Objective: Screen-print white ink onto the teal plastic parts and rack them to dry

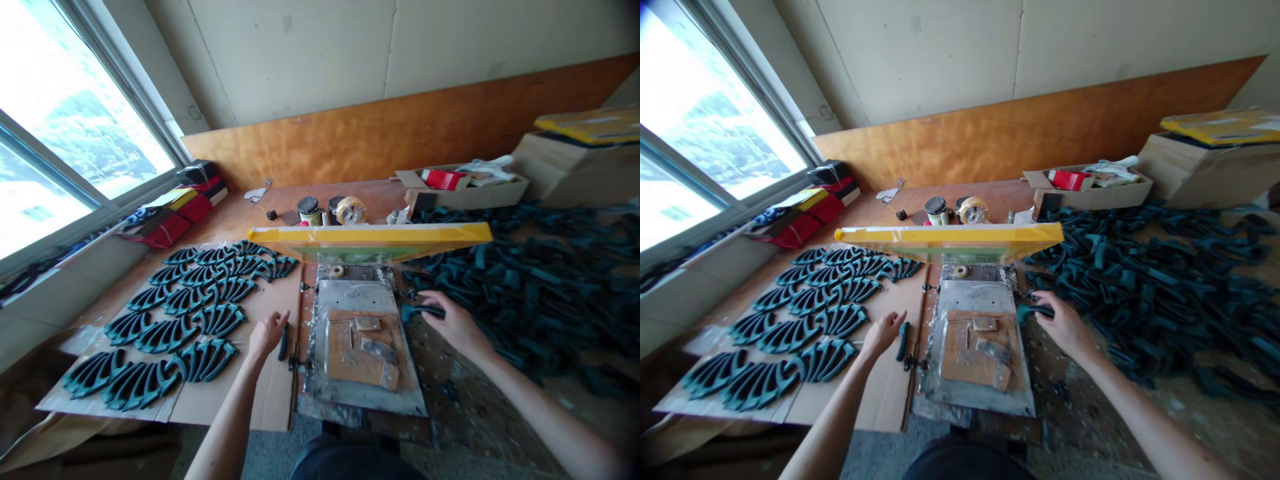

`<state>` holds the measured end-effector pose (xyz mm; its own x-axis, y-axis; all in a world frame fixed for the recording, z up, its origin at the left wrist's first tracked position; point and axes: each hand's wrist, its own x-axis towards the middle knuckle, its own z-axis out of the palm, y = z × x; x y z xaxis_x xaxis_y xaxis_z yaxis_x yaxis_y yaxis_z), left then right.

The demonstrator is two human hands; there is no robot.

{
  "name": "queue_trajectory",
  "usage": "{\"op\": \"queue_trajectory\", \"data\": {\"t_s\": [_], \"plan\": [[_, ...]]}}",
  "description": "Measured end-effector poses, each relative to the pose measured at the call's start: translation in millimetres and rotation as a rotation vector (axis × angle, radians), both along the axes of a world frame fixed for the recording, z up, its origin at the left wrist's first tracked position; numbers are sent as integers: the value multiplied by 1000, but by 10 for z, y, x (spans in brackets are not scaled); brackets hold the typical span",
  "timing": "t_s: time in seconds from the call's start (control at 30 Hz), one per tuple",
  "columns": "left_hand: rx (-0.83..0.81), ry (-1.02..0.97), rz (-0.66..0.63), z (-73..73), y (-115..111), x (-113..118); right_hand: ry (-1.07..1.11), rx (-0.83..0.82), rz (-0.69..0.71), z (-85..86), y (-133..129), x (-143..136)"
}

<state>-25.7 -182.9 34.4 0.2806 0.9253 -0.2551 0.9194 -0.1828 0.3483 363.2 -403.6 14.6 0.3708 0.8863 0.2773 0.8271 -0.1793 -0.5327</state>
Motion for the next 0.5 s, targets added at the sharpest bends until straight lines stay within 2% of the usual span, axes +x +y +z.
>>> {"op": "queue_trajectory", "data": {"t_s": [0.07, 0.13, 0.17, 0.2, 0.27, 0.3, 0.37, 0.43, 0.5], "plan": [[41, -319, 6, 391, 64, 213, 111, 8, 168, 50, 83, -392], [65, -902, 48, 826, 78, 459, 89, -38, 310, 21, 170, -749], [52, -1132, 48, 1031, 70, 572, 31, -69, 355, -14, 205, -891], [30, -1302, 40, 1211, 53, 666, -52, -95, 381, -54, 232, -1001], [-3, -1449, 10, 1462, 0, 770, -261, -129, 394, -125, 256, -1137], [-7, -1463, 4, 1526, -36, 773, -364, -138, 389, -147, 252, -1170], [0, -1439, 14, 1534, -135, 683, -509, -129, 375, -158, 218, -1186], [-39, -1368, 41, 1411, -266, 491, -537, -102, 323, -135, 154, -1138], [-130, -1251, 78, 1182, -416, 257, -496, -85, 230, -86, 84, -1012]]}}
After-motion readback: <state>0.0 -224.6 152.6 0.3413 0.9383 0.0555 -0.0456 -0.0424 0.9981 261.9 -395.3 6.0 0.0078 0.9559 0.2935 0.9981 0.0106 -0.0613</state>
